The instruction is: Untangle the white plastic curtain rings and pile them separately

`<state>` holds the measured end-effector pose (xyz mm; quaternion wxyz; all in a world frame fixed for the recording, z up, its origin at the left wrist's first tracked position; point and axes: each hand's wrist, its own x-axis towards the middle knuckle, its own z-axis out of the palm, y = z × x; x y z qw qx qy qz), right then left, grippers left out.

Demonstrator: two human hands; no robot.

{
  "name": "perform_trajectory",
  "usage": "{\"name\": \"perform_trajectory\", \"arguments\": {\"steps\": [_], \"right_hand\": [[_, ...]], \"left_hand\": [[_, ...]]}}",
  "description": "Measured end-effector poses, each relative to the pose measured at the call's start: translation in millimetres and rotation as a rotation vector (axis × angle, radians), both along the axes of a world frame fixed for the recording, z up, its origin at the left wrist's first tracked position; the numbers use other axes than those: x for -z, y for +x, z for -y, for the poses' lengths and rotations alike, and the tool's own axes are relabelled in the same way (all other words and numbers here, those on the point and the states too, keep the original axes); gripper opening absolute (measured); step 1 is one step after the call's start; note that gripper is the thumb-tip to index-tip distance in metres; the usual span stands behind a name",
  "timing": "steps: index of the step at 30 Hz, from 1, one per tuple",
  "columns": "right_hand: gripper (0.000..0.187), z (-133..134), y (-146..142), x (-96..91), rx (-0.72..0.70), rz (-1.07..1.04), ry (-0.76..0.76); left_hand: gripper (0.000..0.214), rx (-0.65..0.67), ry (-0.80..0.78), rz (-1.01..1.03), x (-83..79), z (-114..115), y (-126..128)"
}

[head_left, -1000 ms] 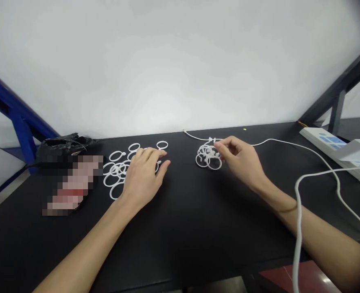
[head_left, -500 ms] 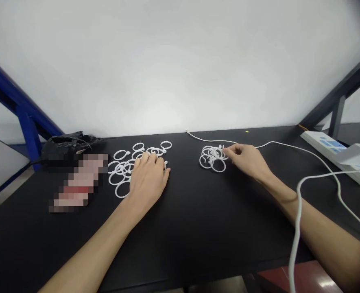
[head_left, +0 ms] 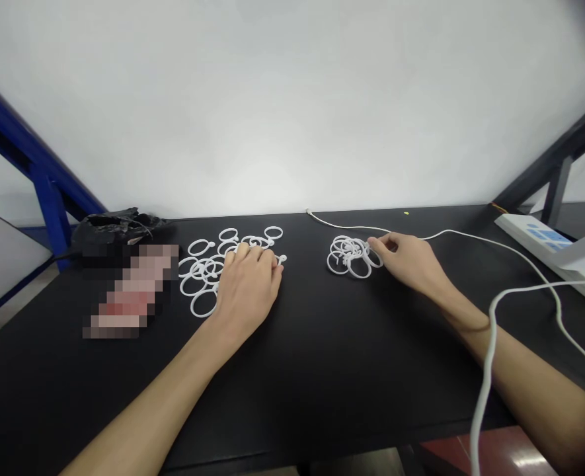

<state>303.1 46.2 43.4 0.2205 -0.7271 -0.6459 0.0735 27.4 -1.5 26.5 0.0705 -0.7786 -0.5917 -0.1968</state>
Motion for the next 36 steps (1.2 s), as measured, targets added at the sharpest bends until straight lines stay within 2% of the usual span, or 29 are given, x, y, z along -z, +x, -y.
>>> {"name": "perform_trajectory", "arguments": {"steps": [4,9,12,15,17,20,21,25,27,31,36], "right_hand": [[0.030,0,0,-0.2,-0.013,0.017,0.010],[0.028,0,1,-0.4,-0.009,0.009,0.012],[0.026,1,1,-0.6,-0.029,0.019,0.108],[0.021,10,-7,-2.7,-0.186,-0.043,0.305],[0.021,20,-19,-4.2,-0.408,-0.143,0.353],[0.022,37,-38,-3.9,-0.795,-0.297,0.197],[0.020,42,-44,-2.9,-0.870,-0.348,0.116],[0.026,52,-52,0.7,-0.856,-0.602,-0.229],[0.028,53,-51,0.4,-0.865,-0.694,-0.323],[0.021,54,-49,-3.2,-0.968,-0.763,-0.314],[0.015,54,-51,-3.8,-0.983,-0.770,-0.160]], "left_hand": [[0.020,0.037,-0.051,0.136,-4.8,2,3],[0.020,0.069,-0.083,0.202,-6.6,4,6],[0.020,0.099,-0.100,0.281,-9.4,5,7],[0.020,0.144,-0.188,0.438,-14.6,8,9],[0.020,0.188,-0.300,0.547,-18.1,11,11],[0.022,0.285,-0.490,0.677,-22.4,15,13],[0.022,0.323,-0.544,0.714,-23.6,16,13],[0.025,0.451,-0.725,0.804,-28.9,18,11],[0.029,0.483,-0.794,0.804,-31.5,18,10],[0.034,0.531,-0.834,0.813,-32.9,18,8],[0.033,0.604,-0.803,0.969,-22.4,15,10]]}}
